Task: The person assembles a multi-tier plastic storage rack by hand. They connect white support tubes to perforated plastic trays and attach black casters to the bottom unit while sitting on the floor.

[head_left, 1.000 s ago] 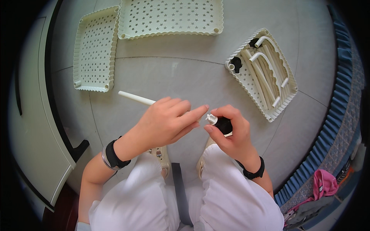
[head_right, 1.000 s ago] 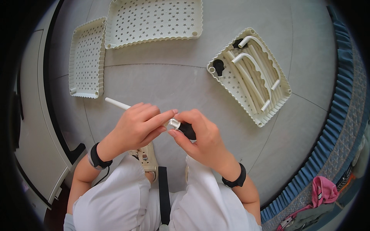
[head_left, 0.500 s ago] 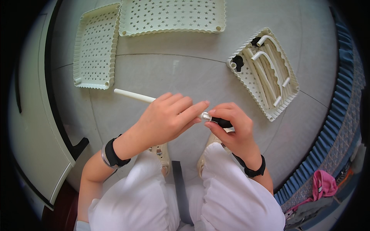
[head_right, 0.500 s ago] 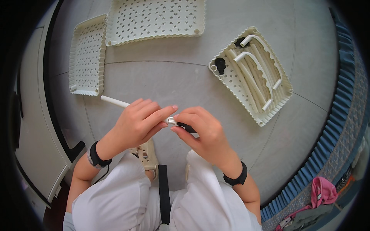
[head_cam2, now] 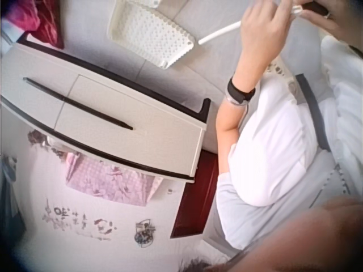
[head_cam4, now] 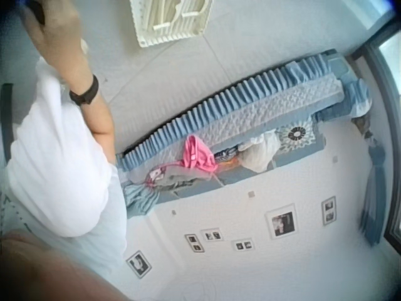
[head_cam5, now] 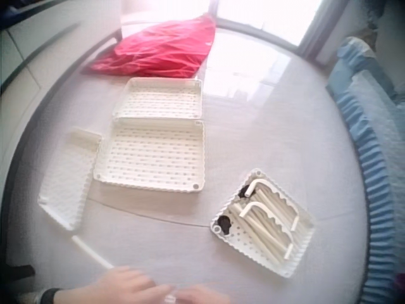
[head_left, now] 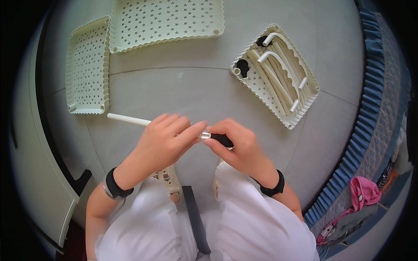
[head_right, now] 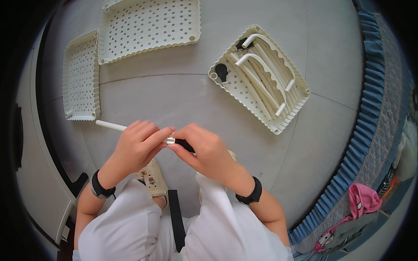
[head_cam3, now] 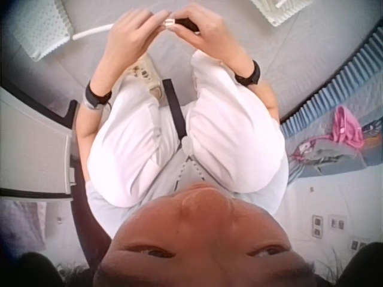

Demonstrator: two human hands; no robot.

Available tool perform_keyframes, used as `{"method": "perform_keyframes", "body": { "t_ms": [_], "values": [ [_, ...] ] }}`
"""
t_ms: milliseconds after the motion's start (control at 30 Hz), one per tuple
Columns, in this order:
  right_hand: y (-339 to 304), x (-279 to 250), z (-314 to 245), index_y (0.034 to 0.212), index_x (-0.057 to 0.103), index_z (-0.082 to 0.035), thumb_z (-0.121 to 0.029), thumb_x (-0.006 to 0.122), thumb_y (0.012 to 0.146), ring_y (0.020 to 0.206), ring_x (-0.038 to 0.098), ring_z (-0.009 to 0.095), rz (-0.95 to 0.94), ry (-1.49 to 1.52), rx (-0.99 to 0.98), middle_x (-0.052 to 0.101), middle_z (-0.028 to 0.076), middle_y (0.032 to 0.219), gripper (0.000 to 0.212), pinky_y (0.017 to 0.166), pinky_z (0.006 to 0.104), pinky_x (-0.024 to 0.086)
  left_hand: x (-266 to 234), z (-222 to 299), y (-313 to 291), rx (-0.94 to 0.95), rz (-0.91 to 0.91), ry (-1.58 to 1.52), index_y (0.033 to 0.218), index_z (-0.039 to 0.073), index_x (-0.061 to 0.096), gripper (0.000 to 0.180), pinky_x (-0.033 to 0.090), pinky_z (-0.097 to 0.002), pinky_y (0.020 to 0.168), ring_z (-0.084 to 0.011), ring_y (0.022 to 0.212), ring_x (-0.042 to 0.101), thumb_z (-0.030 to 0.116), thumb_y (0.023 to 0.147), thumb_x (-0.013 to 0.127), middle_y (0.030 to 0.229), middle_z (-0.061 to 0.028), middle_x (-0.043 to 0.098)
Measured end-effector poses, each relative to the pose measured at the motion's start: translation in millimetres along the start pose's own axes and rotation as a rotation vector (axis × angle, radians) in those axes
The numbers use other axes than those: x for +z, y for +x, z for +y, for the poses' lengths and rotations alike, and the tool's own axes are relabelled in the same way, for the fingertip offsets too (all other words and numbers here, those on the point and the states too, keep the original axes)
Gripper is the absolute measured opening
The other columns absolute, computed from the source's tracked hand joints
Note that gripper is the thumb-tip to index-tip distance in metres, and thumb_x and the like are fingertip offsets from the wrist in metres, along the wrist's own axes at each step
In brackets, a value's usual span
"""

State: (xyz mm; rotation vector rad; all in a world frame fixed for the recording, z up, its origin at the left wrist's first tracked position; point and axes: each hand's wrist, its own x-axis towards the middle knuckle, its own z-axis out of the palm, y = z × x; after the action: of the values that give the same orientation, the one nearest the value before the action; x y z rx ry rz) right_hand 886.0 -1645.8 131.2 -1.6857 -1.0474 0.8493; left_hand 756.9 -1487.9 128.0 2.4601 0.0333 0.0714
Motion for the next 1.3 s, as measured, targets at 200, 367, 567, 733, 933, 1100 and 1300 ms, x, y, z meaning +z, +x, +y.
{"method": "perform_keyframes", "body": {
  "t_ms": [200, 367, 567, 733, 933, 1100, 1300],
  "values": [
    [-2.0, -5.4, 10.2, 0.101, 0.057, -0.003, -0.006, 0.067, 0.079, 0.073, 0.058, 0.024, -0.073, 0.036, 0.013, 0.055, 0.010, 0.090, 0.024, 0.061, 0.0333, 0.048, 6.3, 2.9, 2.6, -0.045, -0.029, -0.002, 0.106, 0.009, 0.059, 0.033, 0.039, -0.0309, 0.056, -0.0189, 0.063, 0.051, 0.013, 0.075, 0.068, 0.071, -0.0025, 0.049],
    [-5.8, -4.7, 14.5, 0.105, 0.057, -0.005, -0.003, 0.066, 0.078, 0.079, 0.058, 0.024, -0.023, 0.059, 0.017, 0.050, 0.011, 0.104, 0.028, 0.066, 0.0326, 0.049, 9.0, 0.0, 0.2, -0.098, -0.023, -0.025, 0.110, 0.008, 0.058, 0.035, 0.040, -0.0323, 0.058, -0.0205, 0.066, 0.052, 0.011, 0.077, 0.067, 0.074, -0.0037, 0.051],
    [-1.4, -7.3, 17.1, 0.106, 0.057, -0.005, -0.002, 0.067, 0.078, 0.081, 0.059, 0.020, -0.021, 0.027, 0.025, 0.053, 0.011, 0.103, 0.030, 0.068, 0.0312, 0.050, 4.3, -3.7, -3.8, -0.134, -0.051, -0.024, 0.110, 0.008, 0.059, 0.035, 0.040, -0.0326, 0.059, -0.0205, 0.069, 0.053, 0.010, 0.076, 0.067, 0.077, -0.0042, 0.052],
    [0.8, -11.0, 15.8, 0.108, 0.057, -0.005, -0.005, 0.068, 0.078, 0.078, 0.060, 0.021, -0.035, 0.056, 0.096, 0.056, 0.011, 0.100, 0.032, 0.067, 0.0307, 0.050, 6.6, -9.5, -9.2, -0.097, -0.014, 0.018, 0.106, 0.009, 0.061, 0.034, 0.045, -0.0321, 0.072, -0.0201, 0.078, 0.057, 0.005, 0.073, 0.065, 0.084, -0.0038, 0.057],
    [1.5, -9.3, 14.3, 0.107, 0.057, -0.004, -0.006, 0.069, 0.077, 0.077, 0.059, 0.021, 0.094, -0.053, 0.108, 0.053, 0.010, 0.093, 0.033, 0.066, 0.0300, 0.050, -7.1, -11.7, -11.2, 0.119, 0.190, -0.072, 0.096, 0.007, 0.061, 0.024, 0.049, -0.0402, 0.088, -0.0251, 0.096, 0.062, 0.000, 0.073, 0.065, 0.100, -0.0076, 0.063],
    [1.0, -21.2, 24.5, 0.100, 0.056, -0.003, -0.005, 0.070, 0.074, 0.075, 0.057, 0.020, 0.198, -0.093, 0.079, 0.052, 0.010, 0.091, 0.029, 0.063, 0.0282, 0.048, -1.5, -13.3, -5.4, -0.100, 0.702, -0.595, 0.089, 0.003, 0.054, 0.014, 0.053, -0.0368, 0.082, -0.0271, 0.097, 0.064, -0.003, 0.081, 0.064, 0.106, -0.0155, 0.065],
    [-1.1, -19.1, 24.2, 0.098, 0.056, -0.002, -0.004, 0.070, 0.075, 0.073, 0.057, 0.019, 0.200, -0.064, 0.077, 0.055, 0.010, 0.090, 0.027, 0.064, 0.0281, 0.048, -7.0, -67.4, -30.0, -0.671, 0.437, -0.340, 0.091, 0.000, 0.052, 0.017, 0.052, -0.0261, 0.072, -0.0188, 0.081, 0.065, -0.001, 0.081, 0.066, 0.099, -0.0130, 0.067]
  ]
}}
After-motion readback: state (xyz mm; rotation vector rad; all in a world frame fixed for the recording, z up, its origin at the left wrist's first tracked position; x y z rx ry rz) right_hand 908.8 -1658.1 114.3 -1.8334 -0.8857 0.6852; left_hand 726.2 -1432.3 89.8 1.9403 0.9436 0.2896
